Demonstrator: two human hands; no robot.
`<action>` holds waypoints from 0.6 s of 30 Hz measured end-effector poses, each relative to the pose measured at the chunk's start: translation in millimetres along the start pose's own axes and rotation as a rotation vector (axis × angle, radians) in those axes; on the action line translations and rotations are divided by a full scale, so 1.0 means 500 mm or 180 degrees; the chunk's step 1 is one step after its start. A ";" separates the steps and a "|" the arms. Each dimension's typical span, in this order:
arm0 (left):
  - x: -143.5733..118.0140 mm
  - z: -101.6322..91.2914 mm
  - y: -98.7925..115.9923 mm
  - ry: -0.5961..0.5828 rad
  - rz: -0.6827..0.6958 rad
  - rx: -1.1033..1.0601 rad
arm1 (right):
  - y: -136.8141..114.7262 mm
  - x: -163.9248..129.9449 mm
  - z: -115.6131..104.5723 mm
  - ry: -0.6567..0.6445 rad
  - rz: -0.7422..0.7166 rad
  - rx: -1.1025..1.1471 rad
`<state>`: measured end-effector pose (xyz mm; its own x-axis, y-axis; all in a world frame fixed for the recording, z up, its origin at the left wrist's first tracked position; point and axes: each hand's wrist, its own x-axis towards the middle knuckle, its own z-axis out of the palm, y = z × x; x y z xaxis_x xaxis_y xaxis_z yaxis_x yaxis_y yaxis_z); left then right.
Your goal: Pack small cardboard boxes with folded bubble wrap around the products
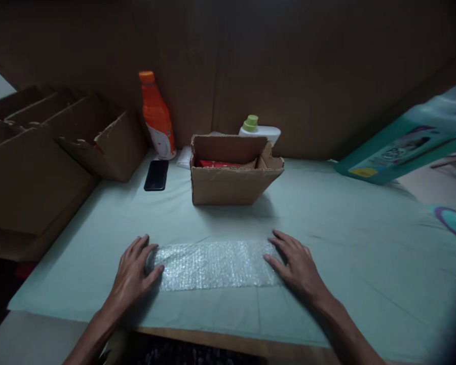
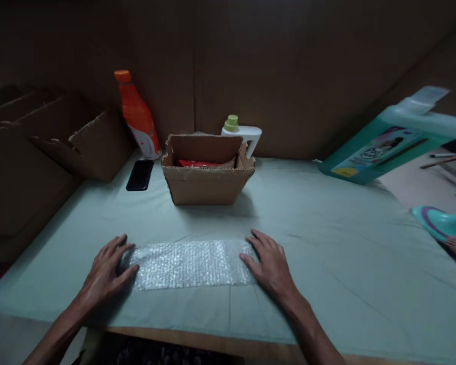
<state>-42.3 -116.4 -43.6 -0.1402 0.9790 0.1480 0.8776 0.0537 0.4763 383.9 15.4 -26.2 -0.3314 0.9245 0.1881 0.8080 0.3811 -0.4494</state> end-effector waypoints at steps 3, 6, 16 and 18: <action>-0.023 -0.006 0.006 0.0091 0.0164 0.0186 | -0.049 -0.045 0.005 0.0176 0.0067 0.0231; 0.013 -0.028 0.042 0.0133 0.0434 0.0123 | -0.109 -0.101 -0.010 0.0230 0.0575 0.0820; 0.264 -0.001 0.306 -0.0036 0.1537 0.0106 | -0.244 -0.362 0.057 -0.0846 0.2116 0.3444; 0.249 0.016 0.313 -0.0071 0.1557 0.0053 | -0.267 -0.370 0.084 -0.0939 0.2182 0.3813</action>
<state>81.4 15.5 42.3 0.2999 0.8942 0.3323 0.8455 -0.4105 0.3415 317.0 -206.2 -37.7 -0.2562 0.8346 -0.4877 -0.0004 -0.5047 -0.8633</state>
